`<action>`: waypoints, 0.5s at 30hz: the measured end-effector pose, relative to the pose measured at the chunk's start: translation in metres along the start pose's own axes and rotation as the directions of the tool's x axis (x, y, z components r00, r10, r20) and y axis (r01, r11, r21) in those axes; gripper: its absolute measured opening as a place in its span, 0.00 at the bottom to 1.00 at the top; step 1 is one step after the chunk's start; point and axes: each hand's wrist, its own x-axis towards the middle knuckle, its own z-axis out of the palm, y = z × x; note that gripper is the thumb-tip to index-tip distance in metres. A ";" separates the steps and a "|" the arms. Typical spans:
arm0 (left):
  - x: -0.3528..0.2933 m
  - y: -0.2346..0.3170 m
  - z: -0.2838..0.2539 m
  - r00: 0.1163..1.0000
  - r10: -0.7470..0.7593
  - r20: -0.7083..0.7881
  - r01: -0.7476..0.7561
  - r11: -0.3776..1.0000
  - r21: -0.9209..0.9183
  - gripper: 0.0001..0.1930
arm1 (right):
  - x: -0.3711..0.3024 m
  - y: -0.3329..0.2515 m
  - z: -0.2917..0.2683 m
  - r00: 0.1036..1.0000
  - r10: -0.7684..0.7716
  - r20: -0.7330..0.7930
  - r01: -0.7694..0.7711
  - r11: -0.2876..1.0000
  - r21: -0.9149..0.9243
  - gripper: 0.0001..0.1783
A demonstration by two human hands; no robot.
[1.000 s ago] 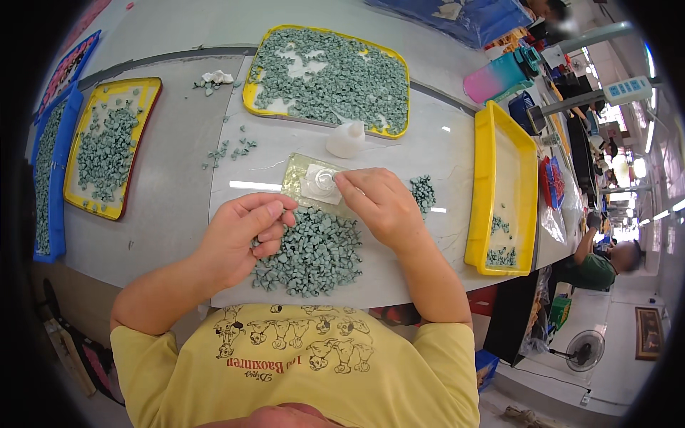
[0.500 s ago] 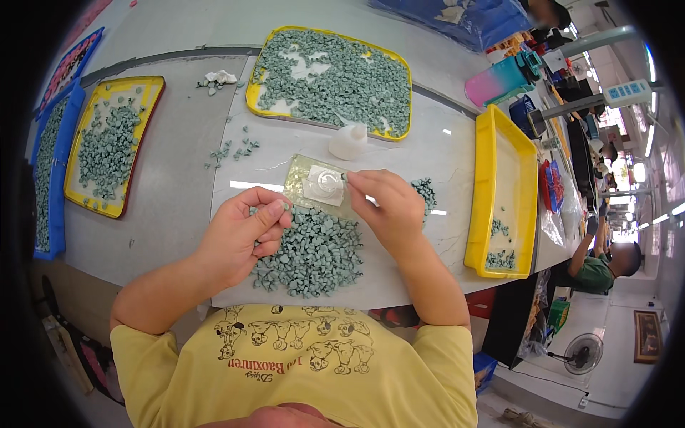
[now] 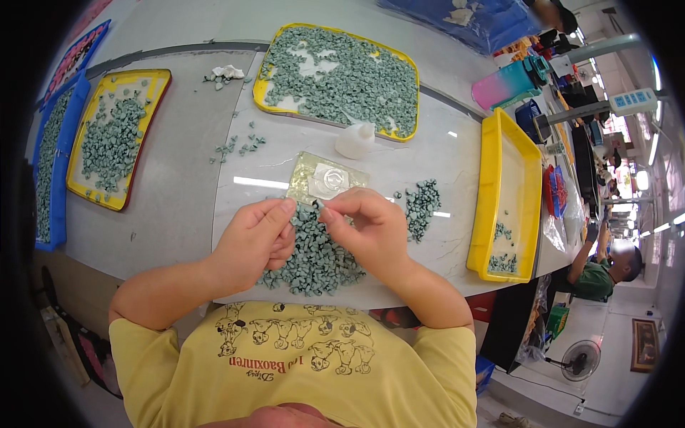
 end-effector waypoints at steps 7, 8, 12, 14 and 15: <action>0.003 -0.002 -0.002 0.995 -0.092 0.039 0.096 0.989 -0.109 0.20 | 0.004 -0.002 0.005 0.834 -0.502 0.227 0.548 0.711 -0.441 0.13; 0.003 -0.002 -0.002 0.994 -0.103 0.038 0.107 0.987 -0.118 0.21 | 0.005 -0.003 0.005 0.794 -0.541 0.278 0.605 0.658 -0.449 0.15; 0.002 -0.003 -0.003 0.994 -0.107 0.032 0.110 0.989 -0.100 0.21 | 0.007 -0.005 0.003 0.721 -0.546 0.426 0.692 0.551 -0.466 0.17; 0.001 -0.003 -0.003 0.992 -0.117 0.039 0.121 0.985 -0.126 0.20 | 0.007 -0.001 0.007 0.697 -0.581 0.421 0.714 0.509 -0.480 0.17; 0.000 -0.003 -0.004 0.992 -0.116 0.039 0.120 0.984 -0.128 0.20 | 0.007 0.001 0.008 0.671 -0.615 0.415 0.733 0.467 -0.494 0.16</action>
